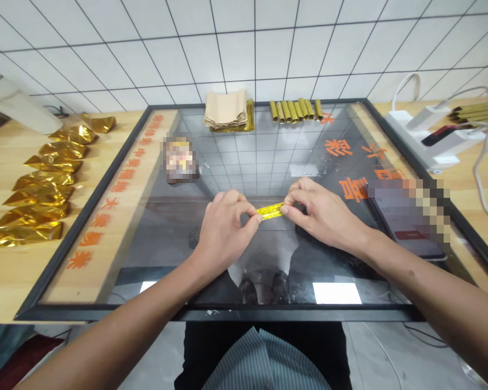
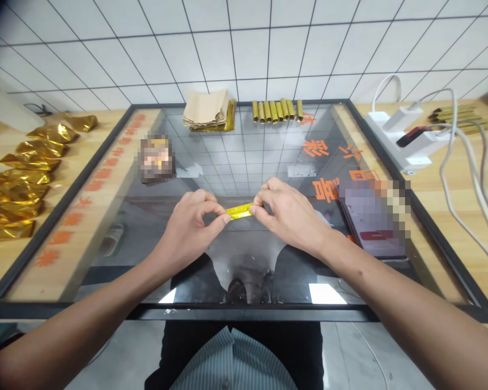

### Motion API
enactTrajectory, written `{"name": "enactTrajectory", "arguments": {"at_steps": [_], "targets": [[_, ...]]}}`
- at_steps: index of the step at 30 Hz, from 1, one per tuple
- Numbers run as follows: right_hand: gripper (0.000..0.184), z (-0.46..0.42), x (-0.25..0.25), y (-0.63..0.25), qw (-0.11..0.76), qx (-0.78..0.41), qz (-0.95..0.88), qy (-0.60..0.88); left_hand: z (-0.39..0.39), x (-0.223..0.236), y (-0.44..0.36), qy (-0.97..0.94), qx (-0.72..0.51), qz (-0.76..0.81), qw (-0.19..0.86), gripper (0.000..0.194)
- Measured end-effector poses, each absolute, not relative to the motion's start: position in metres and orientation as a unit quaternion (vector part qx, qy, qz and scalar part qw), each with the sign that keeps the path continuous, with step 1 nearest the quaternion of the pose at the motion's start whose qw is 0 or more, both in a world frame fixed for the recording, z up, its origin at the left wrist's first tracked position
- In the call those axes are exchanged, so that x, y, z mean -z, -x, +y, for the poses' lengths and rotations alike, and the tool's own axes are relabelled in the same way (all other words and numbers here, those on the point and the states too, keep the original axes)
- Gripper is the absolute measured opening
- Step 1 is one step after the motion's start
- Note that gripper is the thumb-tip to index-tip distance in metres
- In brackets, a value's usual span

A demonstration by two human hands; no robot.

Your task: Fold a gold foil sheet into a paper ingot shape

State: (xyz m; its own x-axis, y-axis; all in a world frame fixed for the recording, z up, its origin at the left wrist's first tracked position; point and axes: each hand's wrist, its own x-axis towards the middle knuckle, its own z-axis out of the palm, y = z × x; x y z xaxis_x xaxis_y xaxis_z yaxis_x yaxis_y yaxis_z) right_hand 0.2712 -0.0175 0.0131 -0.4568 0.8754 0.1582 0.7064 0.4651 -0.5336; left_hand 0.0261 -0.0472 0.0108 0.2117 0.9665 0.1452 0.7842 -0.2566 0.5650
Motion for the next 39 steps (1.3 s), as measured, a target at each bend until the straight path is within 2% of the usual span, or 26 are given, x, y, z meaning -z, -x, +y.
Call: {"name": "enactTrajectory", "arguments": {"at_steps": [12,21,39], "targets": [[0.015,-0.0159,-0.0122,-0.2716,0.219,-0.225,-0.809,0.498,-0.0451,-0.0079,-0.0245,-0.758,-0.235,0.584,0.173,0.017],[0.015,-0.0122,-0.0166,-0.2707,0.191,-0.228,-0.817,0.495,-0.0458,-0.0062,-0.0260,-0.750,-0.244,0.590,0.173,0.018],[0.018,-0.0108,-0.0170,-0.2734,0.190,-0.223,-0.821,0.490,-0.0469,-0.0108,-0.0231,-0.738,-0.246,0.590,0.217,0.016]]}}
